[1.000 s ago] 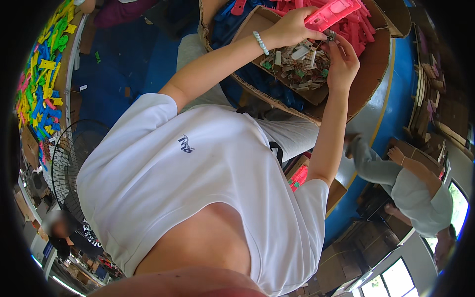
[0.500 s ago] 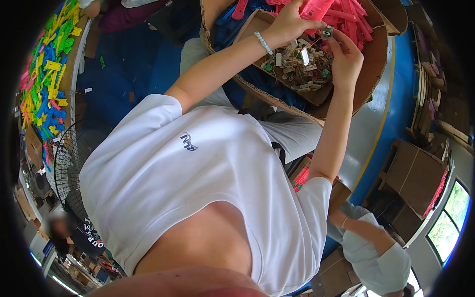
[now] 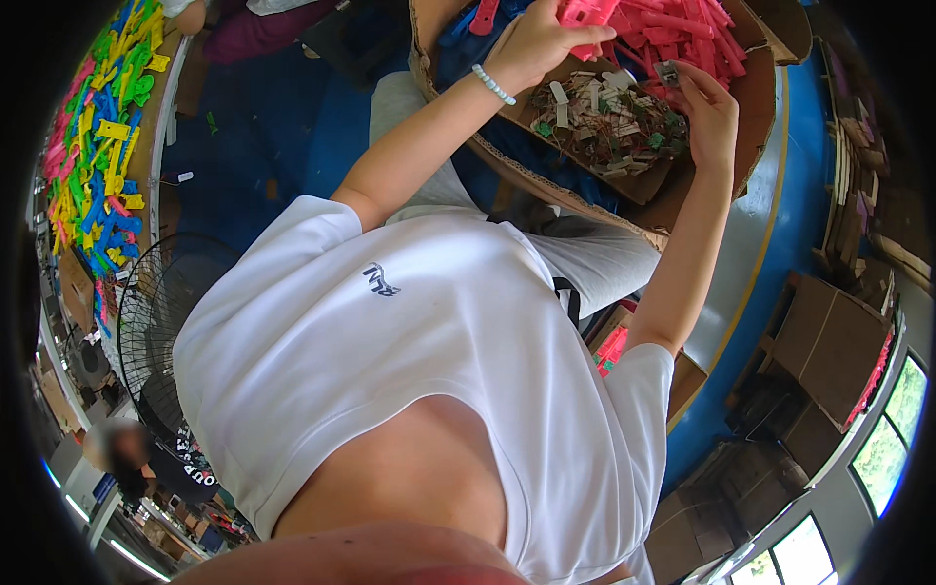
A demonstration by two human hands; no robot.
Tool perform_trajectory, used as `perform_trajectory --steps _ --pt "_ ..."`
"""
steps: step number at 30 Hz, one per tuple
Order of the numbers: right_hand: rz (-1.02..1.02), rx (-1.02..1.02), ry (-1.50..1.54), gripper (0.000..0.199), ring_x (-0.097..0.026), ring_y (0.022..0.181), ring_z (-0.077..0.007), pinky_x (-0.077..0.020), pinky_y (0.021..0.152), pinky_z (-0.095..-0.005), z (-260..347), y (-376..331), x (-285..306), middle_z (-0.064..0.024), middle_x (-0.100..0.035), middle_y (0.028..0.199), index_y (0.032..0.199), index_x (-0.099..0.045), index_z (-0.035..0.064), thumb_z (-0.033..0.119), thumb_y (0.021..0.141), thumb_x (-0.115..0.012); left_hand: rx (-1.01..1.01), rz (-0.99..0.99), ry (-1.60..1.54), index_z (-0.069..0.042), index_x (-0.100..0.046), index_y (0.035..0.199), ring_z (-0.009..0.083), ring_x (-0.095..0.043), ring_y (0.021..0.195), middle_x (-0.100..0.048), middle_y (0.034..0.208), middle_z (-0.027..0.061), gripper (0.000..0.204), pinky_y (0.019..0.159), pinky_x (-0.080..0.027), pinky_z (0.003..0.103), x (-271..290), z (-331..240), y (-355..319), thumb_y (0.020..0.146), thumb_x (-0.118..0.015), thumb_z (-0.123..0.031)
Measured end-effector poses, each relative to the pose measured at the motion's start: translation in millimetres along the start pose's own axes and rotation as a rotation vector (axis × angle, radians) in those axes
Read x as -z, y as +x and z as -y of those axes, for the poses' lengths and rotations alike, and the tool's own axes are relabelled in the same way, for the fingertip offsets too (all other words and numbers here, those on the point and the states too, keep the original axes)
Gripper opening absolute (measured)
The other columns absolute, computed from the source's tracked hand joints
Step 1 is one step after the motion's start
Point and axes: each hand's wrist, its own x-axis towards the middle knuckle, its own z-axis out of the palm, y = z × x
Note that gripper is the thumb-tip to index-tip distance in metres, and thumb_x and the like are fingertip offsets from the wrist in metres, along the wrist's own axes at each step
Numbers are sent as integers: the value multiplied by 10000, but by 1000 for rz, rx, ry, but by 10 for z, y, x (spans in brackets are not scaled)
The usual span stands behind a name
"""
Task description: Assembling small metal and plastic components for a lighting fixture or device.
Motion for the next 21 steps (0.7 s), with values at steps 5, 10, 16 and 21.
perform_trajectory --steps 5,10,16,21 --pt "81 62 120 225 -631 851 -165 -525 802 -279 245 -190 -175 -117 -652 990 1106 -618 -82 -22 896 -564 -169 160 -90 17 -551 1158 195 -639 960 -669 1026 112 550 865 -489 319 -161 36 -35 714 -809 -180" --pt "71 49 285 218 -642 876 -194 -530 829 -297 399 -382 -319 -142 -652 990 1081 -610 -111 -30 881 -582 -377 206 166 -12 -549 1202 171 -635 949 -668 1007 96 583 853 -490 309 -182 -39 -55 720 -815 -203" --pt "-72 240 90 194 -657 795 -173 -534 780 -270 515 -601 -573 -123 -668 959 1061 -633 -87 -19 883 -600 -294 115 63 6 -570 1124 156 -638 828 -668 935 86 514 752 -499 302 -229 -140 -104 730 -808 -221" --pt "-177 327 -191 184 -660 776 -146 -501 701 -233 534 -674 -594 -66 -670 918 1062 -645 -33 48 898 -620 -242 122 66 14 -566 1119 159 -633 817 -665 920 90 532 740 -494 302 -300 -224 -205 718 -812 -233"
